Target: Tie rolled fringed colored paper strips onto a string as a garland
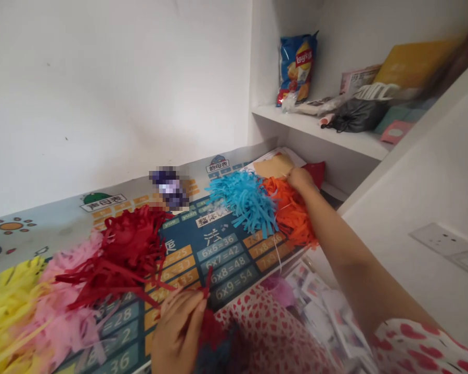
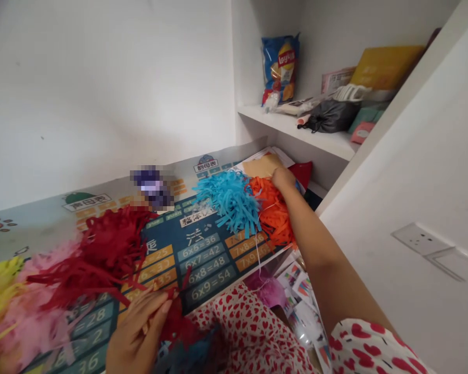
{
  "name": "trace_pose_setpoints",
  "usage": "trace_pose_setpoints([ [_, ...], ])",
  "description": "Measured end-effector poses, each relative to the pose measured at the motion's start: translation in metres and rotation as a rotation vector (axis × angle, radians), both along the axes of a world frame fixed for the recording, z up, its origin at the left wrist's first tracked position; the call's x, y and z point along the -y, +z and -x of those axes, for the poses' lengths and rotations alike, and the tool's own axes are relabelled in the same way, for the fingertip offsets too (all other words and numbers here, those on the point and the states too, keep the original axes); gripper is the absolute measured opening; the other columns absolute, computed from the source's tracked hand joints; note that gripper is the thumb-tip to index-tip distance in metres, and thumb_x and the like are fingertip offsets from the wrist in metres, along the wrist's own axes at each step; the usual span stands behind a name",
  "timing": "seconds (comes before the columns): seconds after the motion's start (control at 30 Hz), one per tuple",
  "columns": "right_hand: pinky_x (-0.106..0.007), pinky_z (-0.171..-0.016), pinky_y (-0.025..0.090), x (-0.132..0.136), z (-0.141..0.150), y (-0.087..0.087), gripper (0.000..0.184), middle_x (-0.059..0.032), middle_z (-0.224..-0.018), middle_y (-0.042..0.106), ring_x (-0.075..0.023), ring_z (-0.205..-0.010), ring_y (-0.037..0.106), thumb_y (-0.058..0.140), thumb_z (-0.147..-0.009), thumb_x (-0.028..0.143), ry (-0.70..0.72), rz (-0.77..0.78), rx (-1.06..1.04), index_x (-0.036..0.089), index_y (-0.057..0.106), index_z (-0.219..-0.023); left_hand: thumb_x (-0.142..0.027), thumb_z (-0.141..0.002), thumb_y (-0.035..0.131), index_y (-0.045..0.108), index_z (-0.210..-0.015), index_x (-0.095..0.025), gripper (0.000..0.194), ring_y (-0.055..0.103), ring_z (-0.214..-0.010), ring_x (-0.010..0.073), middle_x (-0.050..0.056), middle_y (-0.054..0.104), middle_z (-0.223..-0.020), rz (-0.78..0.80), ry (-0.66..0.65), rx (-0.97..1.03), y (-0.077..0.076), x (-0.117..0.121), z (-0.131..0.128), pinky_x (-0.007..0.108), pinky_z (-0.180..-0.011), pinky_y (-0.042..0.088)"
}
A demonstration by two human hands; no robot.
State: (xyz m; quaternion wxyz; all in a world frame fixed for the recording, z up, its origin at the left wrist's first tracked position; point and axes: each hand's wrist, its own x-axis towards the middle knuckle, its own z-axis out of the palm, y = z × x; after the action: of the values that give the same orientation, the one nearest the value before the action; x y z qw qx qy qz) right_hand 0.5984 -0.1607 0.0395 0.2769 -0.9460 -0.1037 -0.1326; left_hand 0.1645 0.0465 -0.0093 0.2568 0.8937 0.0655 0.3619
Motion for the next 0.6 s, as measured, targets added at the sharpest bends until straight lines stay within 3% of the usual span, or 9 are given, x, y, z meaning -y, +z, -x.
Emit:
trace_pose_setpoints([
  [0.13,-0.029,-0.075,0.045,0.009,0.022,0.023,0.021,-0.0165,-0.084,0.07,-0.0182,-0.083,0.066,0.057,-0.09,0.02,-0.016,-0.05,-0.048,0.008,0.07,-0.078,-0.041,-0.083,0.065,0.077,-0.087,-0.026,0.019,0.073,-0.081,0.0228,0.003,0.078,-0.086,0.253,0.083,-0.047,-0.006,0.001,0.002,0.038,-0.083,0.057],
  [0.23,-0.026,-0.07,0.048,-0.005,0.085,0.027,0.026,-0.0089,-0.08,0.072,-0.0173,-0.077,0.067,0.048,-0.094,0.025,0.083,-0.148,-0.032,0.013,0.071,-0.093,-0.048,-0.077,0.07,0.075,-0.086,-0.021,0.029,0.073,-0.08,0.0235,0.006,0.078,-0.083,0.632,0.191,-0.099,-0.011,0.005,-0.001,0.033,-0.073,0.058],
  [0.27,-0.024,-0.064,0.048,-0.013,0.115,0.023,0.028,-0.0046,-0.076,0.072,-0.015,-0.069,0.067,0.047,-0.095,0.031,0.174,-0.203,-0.059,0.016,0.071,-0.091,-0.05,-0.075,0.073,0.073,-0.086,-0.019,0.032,0.073,-0.078,0.0232,0.007,0.078,-0.082,0.781,0.21,-0.094,-0.012,0.006,-0.002,0.032,-0.07,0.058],
  [0.33,-0.023,-0.051,0.046,-0.032,0.18,0.009,0.023,-0.0001,-0.063,0.068,-0.0136,-0.052,0.061,0.06,-0.086,0.038,0.572,-0.406,-0.324,0.019,0.071,-0.08,-0.051,-0.069,0.078,0.069,-0.084,-0.017,0.038,0.073,-0.074,0.0218,0.006,0.077,-0.078,1.05,0.202,-0.038,-0.013,0.007,-0.004,0.029,-0.067,0.057],
  [0.37,-0.022,-0.047,0.043,-0.041,0.21,0.001,0.021,0.0013,-0.056,0.064,-0.0127,-0.047,0.058,0.064,-0.083,0.037,0.755,-0.447,-0.469,0.019,0.07,-0.073,-0.051,-0.066,0.08,0.067,-0.082,-0.017,0.039,0.072,-0.072,0.0203,0.005,0.076,-0.075,1.15,0.183,-0.003,-0.013,0.006,-0.005,0.028,-0.066,0.056],
  [0.43,-0.021,-0.045,0.041,-0.059,0.259,-0.012,0.026,0.0023,-0.052,0.061,-0.011,-0.045,0.055,0.062,-0.084,0.035,0.99,-0.464,-0.655,0.019,0.067,-0.064,-0.048,-0.066,0.081,0.064,-0.08,-0.017,0.038,0.07,-0.067,0.0169,0.003,0.073,-0.071,1.278,0.136,0.036,-0.014,0.005,-0.003,0.025,-0.063,0.054],
  [0.5,-0.02,-0.045,0.038,-0.076,0.288,-0.022,0.027,0.0029,-0.05,0.059,-0.0097,-0.044,0.052,0.06,-0.085,0.032,1.097,-0.454,-0.731,0.019,0.065,-0.061,-0.046,-0.069,0.079,0.063,-0.079,-0.017,0.035,0.067,-0.064,0.0144,0.002,0.072,-0.07,1.334,0.089,0.048,-0.014,0.003,0.0,0.024,-0.063,0.052],
  [0.6,-0.02,-0.045,0.034,-0.097,0.301,-0.032,0.023,0.0033,-0.052,0.059,-0.0087,-0.045,0.049,0.06,-0.082,0.026,1.156,-0.437,-0.726,0.019,0.066,-0.061,-0.043,-0.075,0.076,0.062,-0.078,-0.017,0.029,0.063,-0.062,0.012,0.0,0.069,-0.071,1.382,0.026,0.069,-0.015,0.0,0.008,0.022,-0.061,0.05],
])
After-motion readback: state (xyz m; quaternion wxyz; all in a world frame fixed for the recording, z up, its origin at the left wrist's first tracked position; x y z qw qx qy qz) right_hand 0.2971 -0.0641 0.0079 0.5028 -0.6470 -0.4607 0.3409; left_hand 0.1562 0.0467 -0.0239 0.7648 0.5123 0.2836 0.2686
